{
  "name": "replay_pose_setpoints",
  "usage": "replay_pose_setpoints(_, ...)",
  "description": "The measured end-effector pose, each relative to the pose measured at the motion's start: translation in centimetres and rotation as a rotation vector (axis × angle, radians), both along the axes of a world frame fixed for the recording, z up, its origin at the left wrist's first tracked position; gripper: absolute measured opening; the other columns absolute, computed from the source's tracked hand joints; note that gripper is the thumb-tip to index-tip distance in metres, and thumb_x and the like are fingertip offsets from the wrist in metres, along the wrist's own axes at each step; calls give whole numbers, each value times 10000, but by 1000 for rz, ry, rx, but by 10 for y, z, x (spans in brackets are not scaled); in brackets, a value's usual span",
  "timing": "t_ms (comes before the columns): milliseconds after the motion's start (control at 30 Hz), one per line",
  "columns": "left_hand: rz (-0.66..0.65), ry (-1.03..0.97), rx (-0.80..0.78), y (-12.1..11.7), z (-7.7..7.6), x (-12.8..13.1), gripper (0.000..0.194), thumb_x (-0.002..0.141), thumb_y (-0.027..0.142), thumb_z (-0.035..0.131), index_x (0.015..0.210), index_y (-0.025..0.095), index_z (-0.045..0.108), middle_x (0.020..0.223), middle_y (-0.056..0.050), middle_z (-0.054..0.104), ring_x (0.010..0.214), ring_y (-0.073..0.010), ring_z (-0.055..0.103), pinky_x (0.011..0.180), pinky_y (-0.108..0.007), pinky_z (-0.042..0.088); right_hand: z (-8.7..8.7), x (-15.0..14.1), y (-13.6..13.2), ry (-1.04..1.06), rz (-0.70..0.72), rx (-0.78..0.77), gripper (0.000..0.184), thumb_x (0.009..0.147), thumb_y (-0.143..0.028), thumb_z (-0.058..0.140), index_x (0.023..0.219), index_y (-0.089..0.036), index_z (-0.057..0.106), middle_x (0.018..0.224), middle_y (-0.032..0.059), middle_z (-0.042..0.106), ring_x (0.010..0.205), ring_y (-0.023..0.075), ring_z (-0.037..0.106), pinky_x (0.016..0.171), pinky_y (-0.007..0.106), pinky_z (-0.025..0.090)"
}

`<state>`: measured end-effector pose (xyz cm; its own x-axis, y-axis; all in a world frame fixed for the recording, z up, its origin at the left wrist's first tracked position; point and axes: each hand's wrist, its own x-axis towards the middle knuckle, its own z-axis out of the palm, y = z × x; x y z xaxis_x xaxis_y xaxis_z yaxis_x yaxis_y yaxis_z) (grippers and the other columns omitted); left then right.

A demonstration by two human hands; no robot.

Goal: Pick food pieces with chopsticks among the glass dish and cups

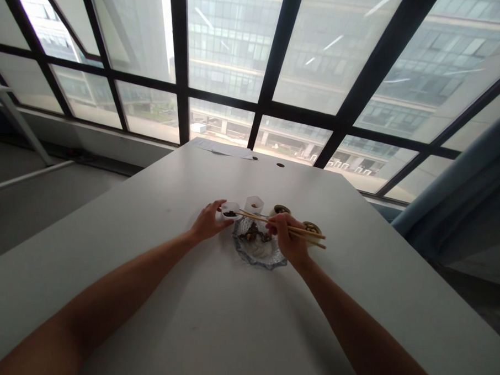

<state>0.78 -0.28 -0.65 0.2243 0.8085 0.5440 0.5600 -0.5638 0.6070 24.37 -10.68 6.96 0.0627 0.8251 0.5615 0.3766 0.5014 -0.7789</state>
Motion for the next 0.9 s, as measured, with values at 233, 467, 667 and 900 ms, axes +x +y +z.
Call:
replay_pose_setpoints(233,10,4,-9,1,-1,0,652,720,418,780,1280,195,531,1021,-82,670,962,-246,645,911,-407,510,2,19,-37,-15,-85,-68,575,919,-666,482,655,-179,637,511,32,621,373,123,540,347,213,400)
replay_pose_setpoints(467,13,21,-10,1,0,-1,648,731,431,770,1284,203,521,1025,-79,671,964,-241,645,922,-407,505,-14,19,-36,-27,-65,-144,574,916,-673,480,689,-174,649,544,36,636,410,125,566,374,206,428)
replay_pose_setpoints(667,14,20,-14,0,0,-1,644,734,444,762,1282,204,523,1031,-81,669,970,-244,644,918,-408,508,-13,23,-35,136,-114,-188,595,857,-721,530,687,-162,640,521,41,633,369,123,558,341,203,424)
replay_pose_setpoints(900,6,-4,-41,2,0,-2,689,764,514,703,1323,176,485,1125,-124,661,1008,-260,639,948,-436,496,-18,47,-22,670,-224,-314,549,812,-718,587,666,-190,546,450,20,587,332,133,531,289,211,400)
